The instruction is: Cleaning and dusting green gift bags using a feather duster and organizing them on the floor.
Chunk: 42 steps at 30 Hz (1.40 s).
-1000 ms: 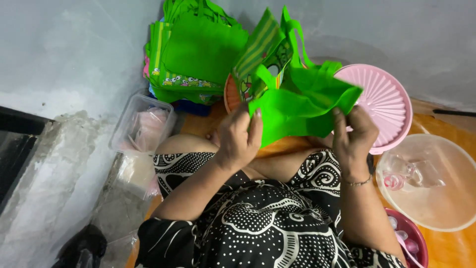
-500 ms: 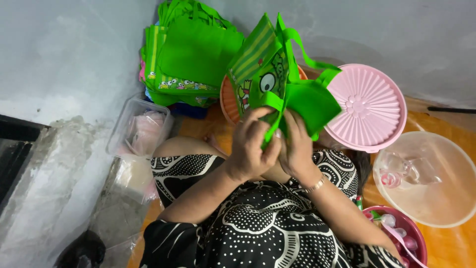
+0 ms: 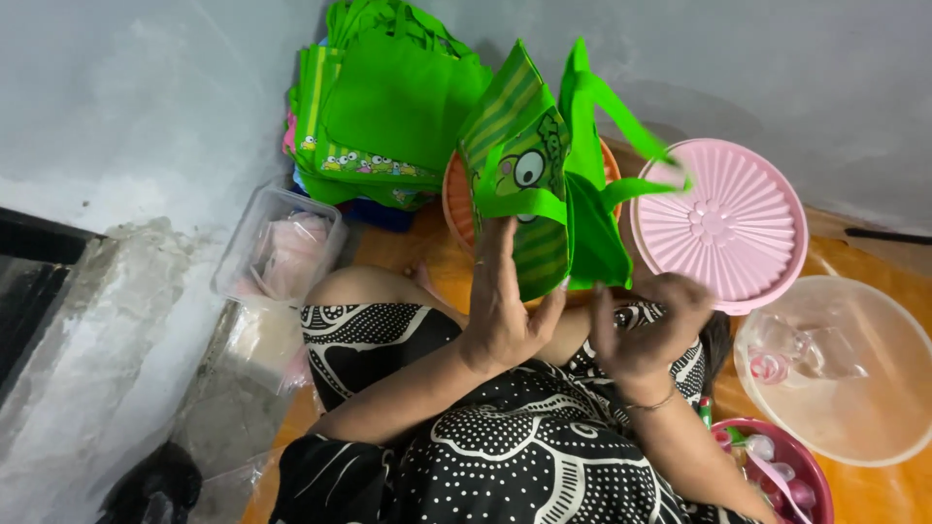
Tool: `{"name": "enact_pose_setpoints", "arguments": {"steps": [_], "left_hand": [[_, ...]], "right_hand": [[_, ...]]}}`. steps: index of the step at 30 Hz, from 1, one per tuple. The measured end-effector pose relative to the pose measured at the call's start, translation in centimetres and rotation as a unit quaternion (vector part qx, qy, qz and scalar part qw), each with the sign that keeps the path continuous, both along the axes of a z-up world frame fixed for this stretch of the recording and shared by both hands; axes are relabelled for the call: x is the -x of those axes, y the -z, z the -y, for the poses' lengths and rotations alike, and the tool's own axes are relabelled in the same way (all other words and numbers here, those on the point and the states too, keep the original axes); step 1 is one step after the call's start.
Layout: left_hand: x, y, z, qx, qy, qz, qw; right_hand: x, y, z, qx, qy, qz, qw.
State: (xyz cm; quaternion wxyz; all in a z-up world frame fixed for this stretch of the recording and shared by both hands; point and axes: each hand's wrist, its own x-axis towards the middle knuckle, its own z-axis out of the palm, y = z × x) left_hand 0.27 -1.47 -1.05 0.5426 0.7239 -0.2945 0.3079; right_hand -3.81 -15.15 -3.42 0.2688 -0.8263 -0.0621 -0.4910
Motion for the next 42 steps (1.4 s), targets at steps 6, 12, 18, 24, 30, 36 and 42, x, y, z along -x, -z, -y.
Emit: {"name": "enact_pose_setpoints", "arguments": {"steps": [6,12,18,24,30,36,42], "left_hand": [[0.8,1.4,0.5,-0.071,-0.044,-0.056,0.995],[0.1,4.3,0.9,-0.108,-0.069,-0.075,0.989],[-0.2,1.6,2.1,-0.04,-0.02,-0.056,0.997],[-2.1,0.4,0.7,-0.014,0.052,-0.083,0.995],[-4.0,2.8,-1.9,-0.026,-0.031,-0.129,0.991],[-4.7,4.0,-1.6,-0.021,0.013,-0.136,0.99],[-8.3,4.5,-3.3,-0.074,0.057,-0.136,0.986]], "right_hand": [[-1.0,1.1,1.2,-0.055,-0.04,-0.193,0.979],[-1.2,3.0,-0.1,0.057,0.007,-0.099,0.993],[-1.1,3.1,-3.7,0.064,-0.008,-0.05,0.997],[-2.8,2.2,-4.4,-0.002,-0.073,-0.016,0.997],[-3.2,0.2,-3.5,-0.1,-0.079,-0.014,0.992],[-3.1,0.3,-4.8,-0.074,-0.082,-0.019,0.994],[-3.2,-2.1,-6.2,-0.064,-0.15,-0.056,0.985]]}}
